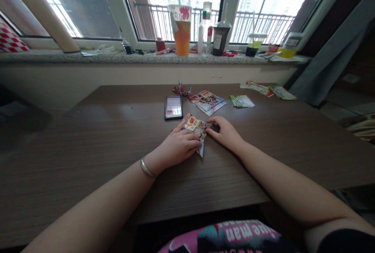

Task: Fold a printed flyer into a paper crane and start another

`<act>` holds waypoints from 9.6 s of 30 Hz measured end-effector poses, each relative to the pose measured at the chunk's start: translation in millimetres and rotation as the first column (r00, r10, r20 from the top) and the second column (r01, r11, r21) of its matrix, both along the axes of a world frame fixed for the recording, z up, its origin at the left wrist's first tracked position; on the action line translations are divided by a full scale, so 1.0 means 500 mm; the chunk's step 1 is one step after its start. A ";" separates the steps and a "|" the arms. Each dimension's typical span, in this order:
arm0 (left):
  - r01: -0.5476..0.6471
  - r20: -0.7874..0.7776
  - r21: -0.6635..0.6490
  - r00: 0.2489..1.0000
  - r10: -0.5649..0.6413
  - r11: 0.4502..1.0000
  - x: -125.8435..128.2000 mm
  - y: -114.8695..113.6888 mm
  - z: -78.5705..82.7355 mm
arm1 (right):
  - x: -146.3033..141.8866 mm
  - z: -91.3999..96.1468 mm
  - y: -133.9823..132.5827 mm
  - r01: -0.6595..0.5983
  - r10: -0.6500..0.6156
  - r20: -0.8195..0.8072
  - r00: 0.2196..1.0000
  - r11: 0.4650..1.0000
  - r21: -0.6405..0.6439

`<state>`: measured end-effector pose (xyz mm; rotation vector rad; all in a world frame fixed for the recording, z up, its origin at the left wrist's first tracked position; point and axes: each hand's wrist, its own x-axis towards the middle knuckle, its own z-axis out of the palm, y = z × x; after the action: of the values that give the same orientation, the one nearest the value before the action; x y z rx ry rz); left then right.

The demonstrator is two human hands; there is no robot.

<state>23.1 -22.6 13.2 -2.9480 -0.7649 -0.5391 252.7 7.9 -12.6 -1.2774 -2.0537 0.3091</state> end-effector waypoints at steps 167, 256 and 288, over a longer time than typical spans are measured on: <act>-0.341 0.298 0.038 0.901 0.315 0.939 0.002 -0.011 0.015 | -0.036 0.036 -0.058 -0.136 0.084 -0.416 0.906 0.986 -0.097; -0.192 0.621 0.091 0.778 0.095 0.977 0.007 -0.018 0.021 | -0.032 0.078 -0.087 -0.139 0.194 -0.065 0.979 0.863 0.486; -0.199 0.458 0.228 0.886 0.075 0.953 0.003 -0.017 0.026 | -0.044 0.085 -0.104 -0.146 0.142 0.044 0.989 0.871 0.469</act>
<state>24.6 -31.2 26.1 -2.5172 -0.8459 -1.2258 230.5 -44.3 30.1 -0.8281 -2.0657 -0.1324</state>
